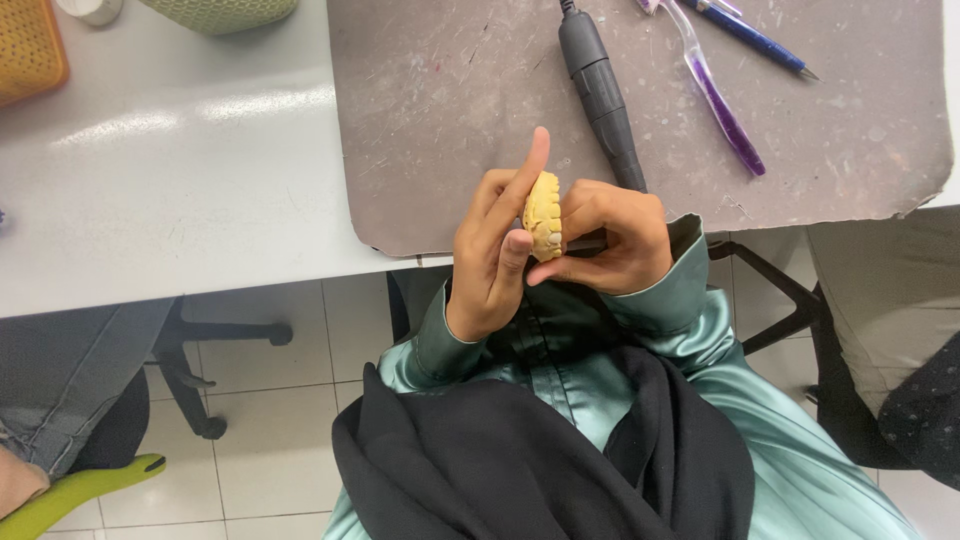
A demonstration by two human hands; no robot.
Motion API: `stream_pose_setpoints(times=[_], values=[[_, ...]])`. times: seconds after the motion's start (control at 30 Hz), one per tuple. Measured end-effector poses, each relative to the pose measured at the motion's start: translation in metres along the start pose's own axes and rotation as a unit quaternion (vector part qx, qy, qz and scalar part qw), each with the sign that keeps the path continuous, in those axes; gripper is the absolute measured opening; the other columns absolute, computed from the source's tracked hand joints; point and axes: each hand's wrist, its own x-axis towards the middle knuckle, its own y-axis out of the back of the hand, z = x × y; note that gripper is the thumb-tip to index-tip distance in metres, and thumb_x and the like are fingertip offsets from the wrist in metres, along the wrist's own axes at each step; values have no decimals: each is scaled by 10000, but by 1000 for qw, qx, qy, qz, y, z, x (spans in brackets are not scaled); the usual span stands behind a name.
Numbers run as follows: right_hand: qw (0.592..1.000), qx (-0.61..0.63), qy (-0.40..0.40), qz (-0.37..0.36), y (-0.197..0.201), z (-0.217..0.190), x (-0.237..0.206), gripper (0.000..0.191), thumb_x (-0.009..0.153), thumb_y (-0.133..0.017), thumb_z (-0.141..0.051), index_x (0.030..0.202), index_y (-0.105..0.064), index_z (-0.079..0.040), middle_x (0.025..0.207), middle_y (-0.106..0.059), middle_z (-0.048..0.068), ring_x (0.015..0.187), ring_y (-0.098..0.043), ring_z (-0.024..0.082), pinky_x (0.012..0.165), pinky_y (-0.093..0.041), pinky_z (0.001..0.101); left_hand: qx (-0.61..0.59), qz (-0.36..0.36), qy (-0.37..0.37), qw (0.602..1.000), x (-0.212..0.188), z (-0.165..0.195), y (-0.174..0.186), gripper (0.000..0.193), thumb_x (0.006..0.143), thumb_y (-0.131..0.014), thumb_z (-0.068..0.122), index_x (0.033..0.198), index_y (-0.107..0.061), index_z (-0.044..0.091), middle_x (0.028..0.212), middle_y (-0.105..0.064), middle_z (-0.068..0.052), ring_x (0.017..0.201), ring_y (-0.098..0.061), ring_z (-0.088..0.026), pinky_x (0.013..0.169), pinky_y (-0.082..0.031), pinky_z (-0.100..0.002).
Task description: The person holds a yellow acrylic dental denture model and grinds its surface with a handheld rotary tool, rotating the denture to reach different areas. They then brush the denture with a toothbrush, mark spots on it with a pen, and resume grinding with the rotary tool.
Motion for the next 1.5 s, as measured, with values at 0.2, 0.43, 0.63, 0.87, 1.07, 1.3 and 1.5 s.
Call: stream_pose_setpoints(times=[0.2, 0.43, 0.63, 0.87, 1.07, 1.3, 1.5], values=[[1000, -8, 6, 2, 0, -1, 1, 418, 760, -941, -122, 974, -591, -44, 903, -676, 80, 818, -659, 164, 681, -521, 282, -14, -14, 4, 1000, 3, 5, 2, 626, 1196, -333, 552, 1549, -487, 57, 1263, -582, -86, 1023, -590, -128, 975, -520, -257], [995, 90, -45, 4, 3, 0, -8, 385, 813, -902, -143, 1051, -626, -17, 947, -672, 82, 796, -644, 136, 674, -527, 251, -179, -21, 2, 984, -2, -7, 3, 500, 1122, -633, 415, 1449, -443, 88, 1343, -556, -108, 1231, -585, -167, 1095, -492, -296], [998, 55, -37, 3, 4, 3, -9, 378, 829, -888, -177, 1058, -636, -12, 946, -670, 85, 804, -658, 134, 682, -540, 239, -362, -12, 47, 931, -8, -19, 6, 490, 955, -861, 104, 1276, -492, 93, 1203, -656, -113, 1144, -653, -165, 1023, -560, -306], [999, -8, -42, 6, 2, 1, -7, 392, 812, -889, -208, 1050, -653, -4, 956, -674, 92, 838, -674, 143, 676, -547, 239, -406, -2, 73, 911, -11, -28, 9, 519, 890, -877, 43, 1243, -501, 100, 1100, -704, -115, 1075, -697, -170, 980, -596, -314], [975, 133, -42, 173, -10, -9, -7, 430, 1011, -818, -292, 1247, -571, -30, 1135, -602, 64, 963, -643, 137, 846, -564, 234, -386, 32, 43, 921, -14, -32, 11, 511, 886, -884, 68, 1221, -501, 116, 1069, -705, -73, 1113, -682, -165, 1095, -529, -356], [933, -308, -82, 167, 24, -38, -8, 312, 959, -884, -188, 1160, -683, -61, 1120, -582, 105, 908, -575, 188, 798, -481, 290, -334, 40, 9, 942, -14, -33, 10, 502, 921, -854, 39, 1242, -483, 146, 1087, -684, -38, 1095, -676, -135, 1246, -434, -421], [896, -395, -160, 121, 41, -43, -1, 483, 865, -921, -289, 1228, -677, -83, 1131, -573, 105, 995, -587, 228, 820, -514, 317, -283, 45, -11, 958, -17, -32, 6, 518, 944, -799, -60, 1246, -444, 166, 1124, -656, -28, 1129, -656, -131, 1327, -317, -455]])
